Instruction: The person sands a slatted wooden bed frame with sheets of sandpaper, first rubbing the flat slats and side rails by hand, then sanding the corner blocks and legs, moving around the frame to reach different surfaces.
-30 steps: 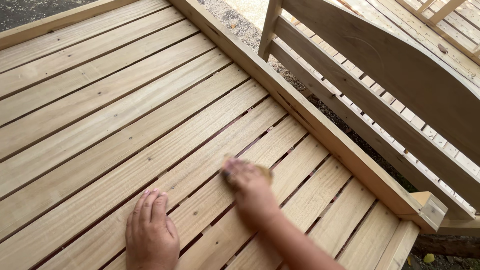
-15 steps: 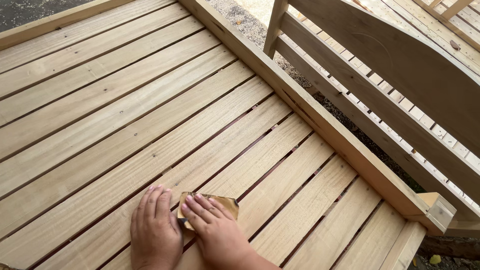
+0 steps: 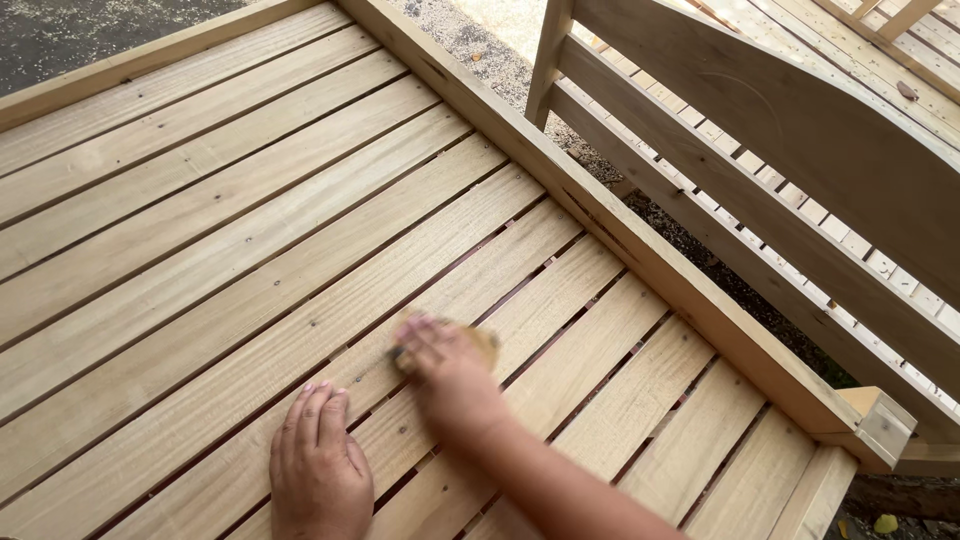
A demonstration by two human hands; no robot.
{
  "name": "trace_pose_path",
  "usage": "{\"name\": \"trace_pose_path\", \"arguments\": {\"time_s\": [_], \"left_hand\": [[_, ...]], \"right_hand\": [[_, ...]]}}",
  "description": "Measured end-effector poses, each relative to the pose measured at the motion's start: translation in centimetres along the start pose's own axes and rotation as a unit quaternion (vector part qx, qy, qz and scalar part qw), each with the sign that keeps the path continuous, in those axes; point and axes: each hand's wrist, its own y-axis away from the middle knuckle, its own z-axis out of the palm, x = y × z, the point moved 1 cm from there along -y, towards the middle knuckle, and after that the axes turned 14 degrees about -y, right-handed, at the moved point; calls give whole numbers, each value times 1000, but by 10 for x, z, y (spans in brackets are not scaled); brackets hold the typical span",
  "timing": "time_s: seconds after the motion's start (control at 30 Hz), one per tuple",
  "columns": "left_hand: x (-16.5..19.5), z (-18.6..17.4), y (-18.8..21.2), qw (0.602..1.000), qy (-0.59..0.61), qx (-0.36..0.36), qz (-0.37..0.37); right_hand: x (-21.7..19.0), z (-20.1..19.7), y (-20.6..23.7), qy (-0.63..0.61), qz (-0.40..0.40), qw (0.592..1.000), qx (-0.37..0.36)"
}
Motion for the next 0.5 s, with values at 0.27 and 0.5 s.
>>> {"name": "trace_pose_path", "arguments": {"time_s": [0.27, 0.5], "left_hand": [[-7, 28, 4, 991, 58, 120, -5], [-5, 34, 2, 995, 38, 95, -16]], "right_hand": [[31, -44, -13, -92, 36, 993, 61], [73, -108, -60, -81, 161, 960, 214]]}}
